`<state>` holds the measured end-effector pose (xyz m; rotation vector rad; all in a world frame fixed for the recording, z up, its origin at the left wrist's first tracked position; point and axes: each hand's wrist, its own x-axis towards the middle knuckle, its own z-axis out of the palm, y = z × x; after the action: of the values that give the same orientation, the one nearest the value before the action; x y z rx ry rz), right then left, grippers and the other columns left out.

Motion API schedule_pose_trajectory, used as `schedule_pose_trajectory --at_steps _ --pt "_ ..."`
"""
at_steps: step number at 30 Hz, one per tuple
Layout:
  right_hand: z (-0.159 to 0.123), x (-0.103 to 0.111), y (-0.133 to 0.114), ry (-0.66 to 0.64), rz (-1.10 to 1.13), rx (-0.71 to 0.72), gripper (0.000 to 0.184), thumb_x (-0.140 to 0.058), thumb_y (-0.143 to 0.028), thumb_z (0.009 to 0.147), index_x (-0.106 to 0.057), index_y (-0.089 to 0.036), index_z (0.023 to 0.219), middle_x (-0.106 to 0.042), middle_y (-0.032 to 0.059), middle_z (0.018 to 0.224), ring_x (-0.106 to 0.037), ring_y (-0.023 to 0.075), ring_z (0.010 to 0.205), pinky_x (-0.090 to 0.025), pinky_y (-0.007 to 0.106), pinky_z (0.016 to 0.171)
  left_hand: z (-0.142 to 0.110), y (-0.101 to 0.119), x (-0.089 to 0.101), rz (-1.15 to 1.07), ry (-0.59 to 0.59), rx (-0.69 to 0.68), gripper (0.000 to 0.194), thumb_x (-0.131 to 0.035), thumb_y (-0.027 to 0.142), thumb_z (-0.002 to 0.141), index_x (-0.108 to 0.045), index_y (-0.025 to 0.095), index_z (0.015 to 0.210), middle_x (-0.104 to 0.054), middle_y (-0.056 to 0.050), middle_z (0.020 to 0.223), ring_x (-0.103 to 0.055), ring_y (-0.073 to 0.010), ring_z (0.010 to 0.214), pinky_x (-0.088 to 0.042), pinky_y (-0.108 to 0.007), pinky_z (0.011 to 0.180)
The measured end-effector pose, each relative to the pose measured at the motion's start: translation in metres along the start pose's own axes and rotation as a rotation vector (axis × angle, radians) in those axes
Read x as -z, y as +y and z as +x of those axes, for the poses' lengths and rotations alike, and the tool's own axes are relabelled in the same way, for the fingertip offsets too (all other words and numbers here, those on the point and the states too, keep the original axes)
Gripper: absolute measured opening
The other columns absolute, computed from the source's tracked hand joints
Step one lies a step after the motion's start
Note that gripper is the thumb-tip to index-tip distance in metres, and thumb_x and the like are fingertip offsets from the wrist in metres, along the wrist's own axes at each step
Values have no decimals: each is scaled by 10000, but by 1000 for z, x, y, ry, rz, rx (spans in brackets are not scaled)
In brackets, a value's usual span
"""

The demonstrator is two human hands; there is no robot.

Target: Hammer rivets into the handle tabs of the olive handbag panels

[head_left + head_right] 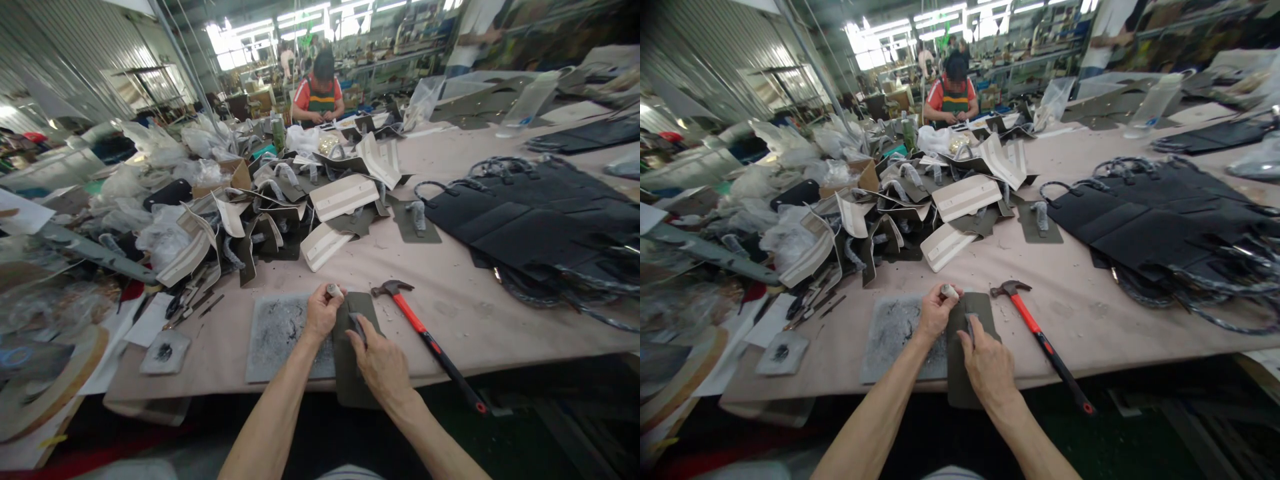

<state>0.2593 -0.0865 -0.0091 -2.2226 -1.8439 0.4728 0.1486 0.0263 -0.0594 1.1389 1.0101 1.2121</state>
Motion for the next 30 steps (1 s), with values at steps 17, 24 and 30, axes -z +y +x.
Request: schedule_pose_trajectory --at_steps 17,24,30 --pt "7 2 37 119 329 88 466 -347 -474 1038 -532 -163 1333 -674 128 1146 -656 251 997 -487 342 833 2 -10 -11 -12 -89 49 261 -763 299 797 -641 160 982 -748 -54 875 -715 -180 834 -559 -309 853" --pt "15 3 120 226 -212 -50 364 -497 -366 977 -580 -93 1203 -593 170 1065 -555 300 954 -436 386 798 2 -14 -11 73 -89 23 205 -725 281 821 -651 164 972 -741 -61 881 -701 -187 848 -547 -319 868" --pt "20 6 138 26 -116 -129 145 -495 -238 948 -576 -135 1009 -556 92 905 -546 222 790 -380 320 683 3 -12 -14 227 -88 -21 98 -671 232 824 -661 173 901 -722 -49 857 -675 -187 827 -528 -293 825"
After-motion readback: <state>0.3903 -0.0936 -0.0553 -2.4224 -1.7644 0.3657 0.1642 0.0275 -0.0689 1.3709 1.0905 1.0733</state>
